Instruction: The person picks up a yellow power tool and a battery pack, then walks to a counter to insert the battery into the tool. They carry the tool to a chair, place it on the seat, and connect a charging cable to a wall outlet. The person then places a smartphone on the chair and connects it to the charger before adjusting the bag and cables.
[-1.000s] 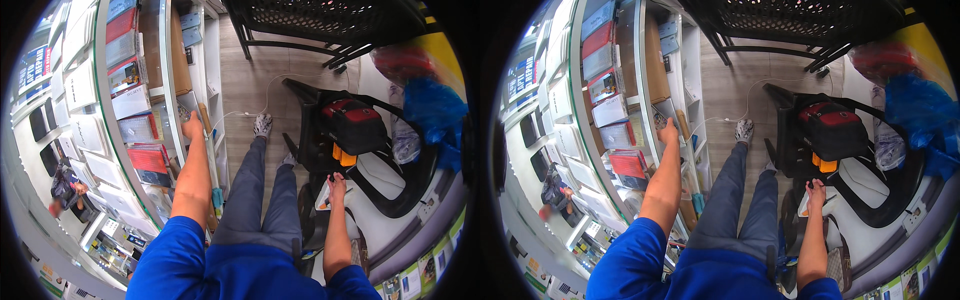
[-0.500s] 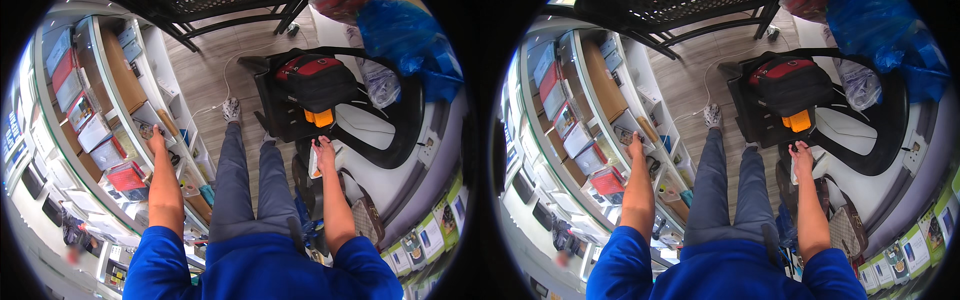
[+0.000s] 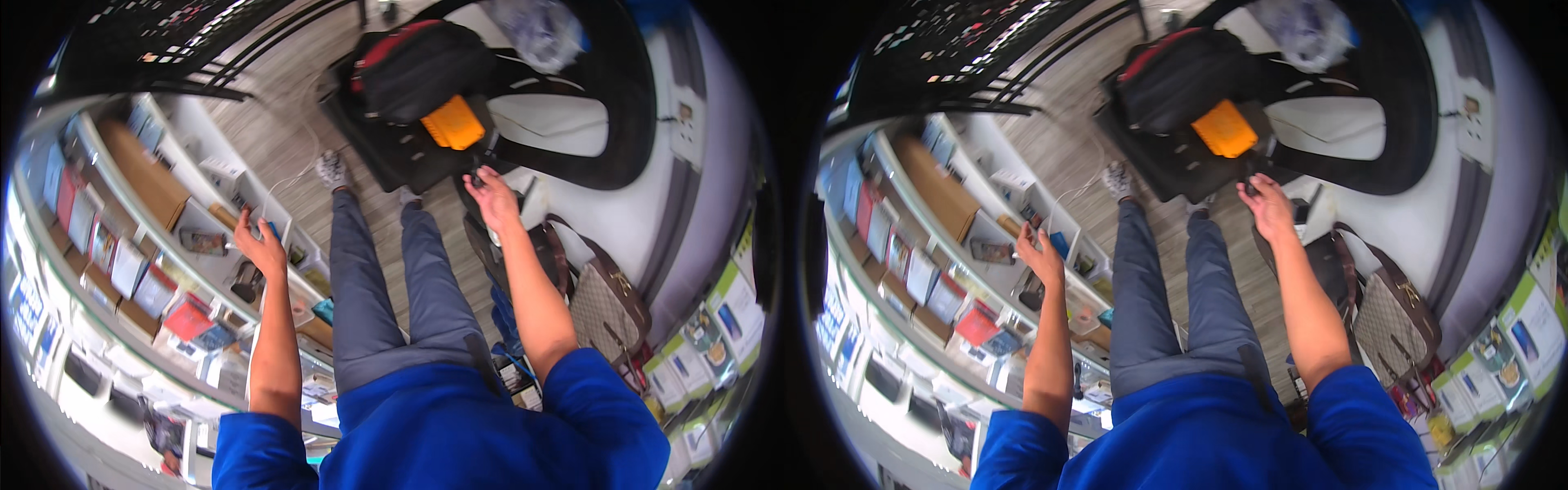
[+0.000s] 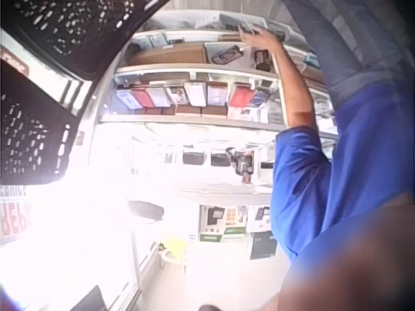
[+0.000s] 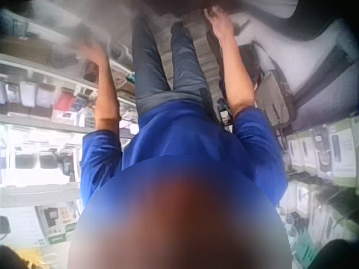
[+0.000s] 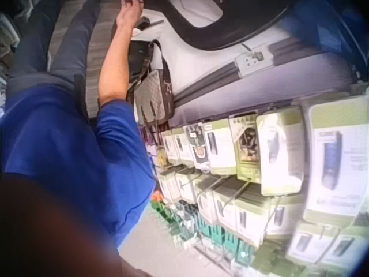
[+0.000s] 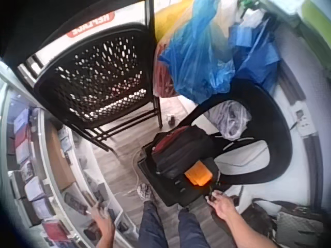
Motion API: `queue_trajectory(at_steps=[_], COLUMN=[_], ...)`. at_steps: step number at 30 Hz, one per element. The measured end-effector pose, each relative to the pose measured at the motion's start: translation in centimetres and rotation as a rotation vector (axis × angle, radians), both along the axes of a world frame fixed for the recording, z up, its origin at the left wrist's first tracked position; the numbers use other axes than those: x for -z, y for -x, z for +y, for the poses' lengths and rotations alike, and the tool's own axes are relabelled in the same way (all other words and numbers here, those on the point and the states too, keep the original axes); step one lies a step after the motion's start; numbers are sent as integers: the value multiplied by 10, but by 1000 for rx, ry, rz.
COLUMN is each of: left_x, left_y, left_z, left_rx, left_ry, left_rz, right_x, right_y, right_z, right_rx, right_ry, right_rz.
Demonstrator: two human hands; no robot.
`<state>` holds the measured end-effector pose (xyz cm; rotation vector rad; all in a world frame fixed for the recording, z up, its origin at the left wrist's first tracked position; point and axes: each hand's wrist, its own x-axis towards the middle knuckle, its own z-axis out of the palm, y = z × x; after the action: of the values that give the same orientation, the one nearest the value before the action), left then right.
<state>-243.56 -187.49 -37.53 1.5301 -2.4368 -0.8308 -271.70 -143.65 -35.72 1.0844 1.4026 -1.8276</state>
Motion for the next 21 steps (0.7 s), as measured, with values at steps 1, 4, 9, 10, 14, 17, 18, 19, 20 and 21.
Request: queue_trajectory(at_steps=[1,4,9,10,14,17,18,19,20,21], left_x=[-11,-45,-51,-48,-37,-32,-31,-31,-30,-30], left_y=[28,103,219,234,263,264,264,264,264,263], left_z=[29,121,240,256,298,306,307,307,308,309], left_rx=[79,276,294,357,349,288,305,330,355,393], left_ry=[-144,-604,-1146,-1114,-1139,-1201,-1154,-1104,-1053,-1001], left_rz=[44,273,215,178,109,113,143,178,212,215], right_x=[-2,-11,-21,-22,-26,-29,-30,-30,-30,-30], right_y=[0,1,4,3,5,7,8,10,10,11], right_z=[3,9,17,20,26,28,28,28,27,27], right_rx=[27,45,49,57,114,39,15,-2,-25,-48], right_ry=[59,150,224,197,253,217,222,211,208,174], right_rz=[9,16,27,4,32,67,75,81,89,101])
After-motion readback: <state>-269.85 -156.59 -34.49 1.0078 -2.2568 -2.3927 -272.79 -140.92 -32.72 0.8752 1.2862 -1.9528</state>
